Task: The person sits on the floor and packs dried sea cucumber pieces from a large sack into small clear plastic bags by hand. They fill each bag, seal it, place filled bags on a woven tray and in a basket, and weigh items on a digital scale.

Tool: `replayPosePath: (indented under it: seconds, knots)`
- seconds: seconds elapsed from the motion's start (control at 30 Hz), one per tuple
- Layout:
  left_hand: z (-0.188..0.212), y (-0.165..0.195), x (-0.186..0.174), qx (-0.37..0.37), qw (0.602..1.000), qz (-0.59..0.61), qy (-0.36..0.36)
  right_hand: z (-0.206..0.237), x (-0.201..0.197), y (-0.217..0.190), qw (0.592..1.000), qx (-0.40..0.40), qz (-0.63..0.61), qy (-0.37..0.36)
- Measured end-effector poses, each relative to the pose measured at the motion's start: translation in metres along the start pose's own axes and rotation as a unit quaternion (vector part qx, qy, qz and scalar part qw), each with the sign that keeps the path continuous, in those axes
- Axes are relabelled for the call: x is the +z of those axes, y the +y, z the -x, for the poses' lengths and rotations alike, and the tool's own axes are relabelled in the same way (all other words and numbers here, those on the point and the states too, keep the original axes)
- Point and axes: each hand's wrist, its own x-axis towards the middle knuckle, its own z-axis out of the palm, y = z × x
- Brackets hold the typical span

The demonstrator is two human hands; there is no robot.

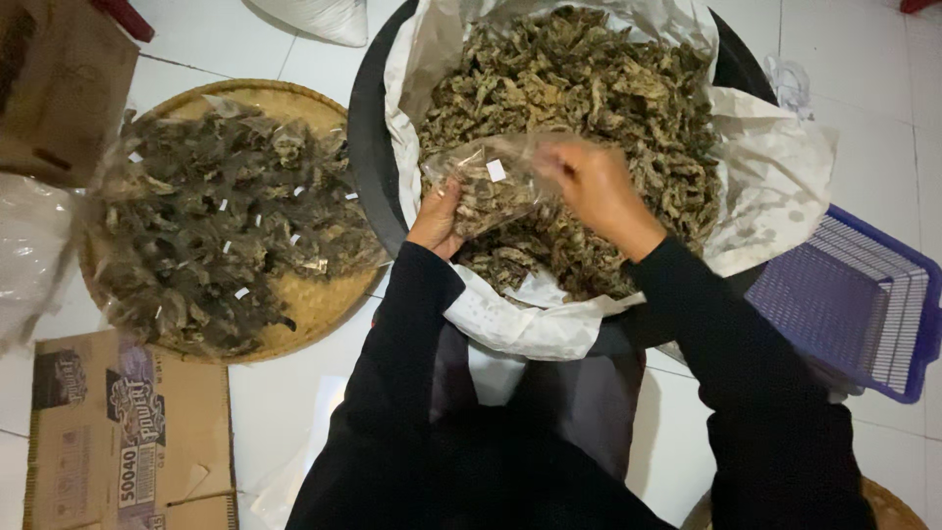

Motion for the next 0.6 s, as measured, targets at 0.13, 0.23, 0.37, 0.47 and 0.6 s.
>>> replayPosePath:
  seconds: [0.13,0.23,0.37,0.47,0.6]
  knots:
    - [-0.007,0.0,0.003,-0.073,0.986,-0.147,0.029,-0.007,-0.017,0.0,0.994,0.098,-0.05,-0.004]
    - [-0.008,0.004,0.006,-0.112,0.973,-0.181,0.095,-0.02,-0.014,0.004,0.994,-0.007,-0.057,-0.093]
    - [-0.009,0.003,0.011,-0.106,0.988,-0.099,0.06,-0.027,-0.02,0.011,0.985,-0.041,-0.079,-0.149]
    - [-0.015,0.002,0.011,-0.059,0.998,-0.027,-0.023,-0.016,-0.027,0.023,0.99,-0.071,-0.119,-0.025]
    - [-0.029,0.008,0.002,-0.038,0.993,-0.058,0.096,0.019,-0.007,0.06,0.931,0.104,-0.284,0.204]
